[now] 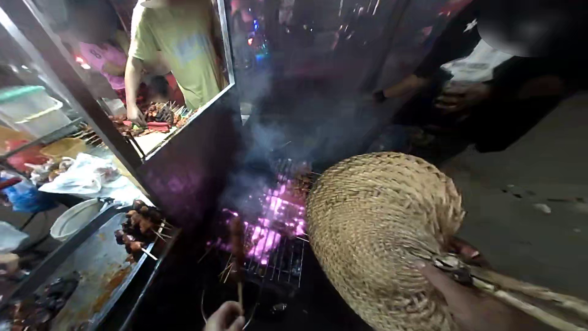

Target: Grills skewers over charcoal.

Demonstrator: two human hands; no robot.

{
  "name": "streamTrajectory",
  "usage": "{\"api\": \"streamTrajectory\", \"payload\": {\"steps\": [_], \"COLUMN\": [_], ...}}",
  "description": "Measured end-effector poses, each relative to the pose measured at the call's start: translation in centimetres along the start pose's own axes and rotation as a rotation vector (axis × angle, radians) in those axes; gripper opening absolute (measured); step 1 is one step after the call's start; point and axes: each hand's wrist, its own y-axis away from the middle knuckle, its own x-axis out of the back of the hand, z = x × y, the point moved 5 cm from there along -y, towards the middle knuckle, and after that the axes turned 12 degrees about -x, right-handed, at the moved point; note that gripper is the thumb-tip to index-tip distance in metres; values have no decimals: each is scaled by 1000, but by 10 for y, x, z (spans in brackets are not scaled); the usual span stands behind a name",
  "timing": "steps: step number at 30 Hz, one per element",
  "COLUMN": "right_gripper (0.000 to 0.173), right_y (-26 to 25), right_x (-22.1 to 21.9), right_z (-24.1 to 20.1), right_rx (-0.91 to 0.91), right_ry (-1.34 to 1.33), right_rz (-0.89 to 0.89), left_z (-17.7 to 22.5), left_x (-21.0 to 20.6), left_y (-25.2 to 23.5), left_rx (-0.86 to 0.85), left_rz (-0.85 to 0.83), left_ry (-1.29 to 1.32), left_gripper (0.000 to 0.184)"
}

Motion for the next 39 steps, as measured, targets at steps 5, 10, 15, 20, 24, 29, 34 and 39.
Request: {"api": "streamTrajectory", "payload": {"steps": [5, 10, 15, 20, 24, 29, 34, 39], "right_gripper": [62, 65, 41, 59, 43, 59, 56, 52], "right_y": [-36, -64, -77, -77, -44, -43, -3, -18], "right_x": [14, 21, 11, -14, -28, -43, -59, -63], "right_z": [19, 25, 20, -5, -29, -10, -26, -27], "right_rx": [208, 182, 115, 166, 130, 63, -56, 69], "right_ry": [83, -16, -337, 87, -93, -67, 102, 33], "right_rz": [-146, -281, -454, -230, -289, -82, -173, 118], "left_z": [-47, -72, -67, -60, -54, -35, -50, -25], "left_x": [-89, -134, -153, -154, -147, -116, -113, -100], "left_y": [-73, -102, -105, -115, -127, -135, -144, -128], "left_rx": [249, 375, 428, 415, 355, 270, 339, 36], "left_rz": [-185, -7, 114, 56, -82, -243, -383, -426], "left_ry": [-204, 176, 403, 367, 61, -181, -219, -300], "left_gripper": [27, 25, 25, 26, 30, 41, 43, 41]}}
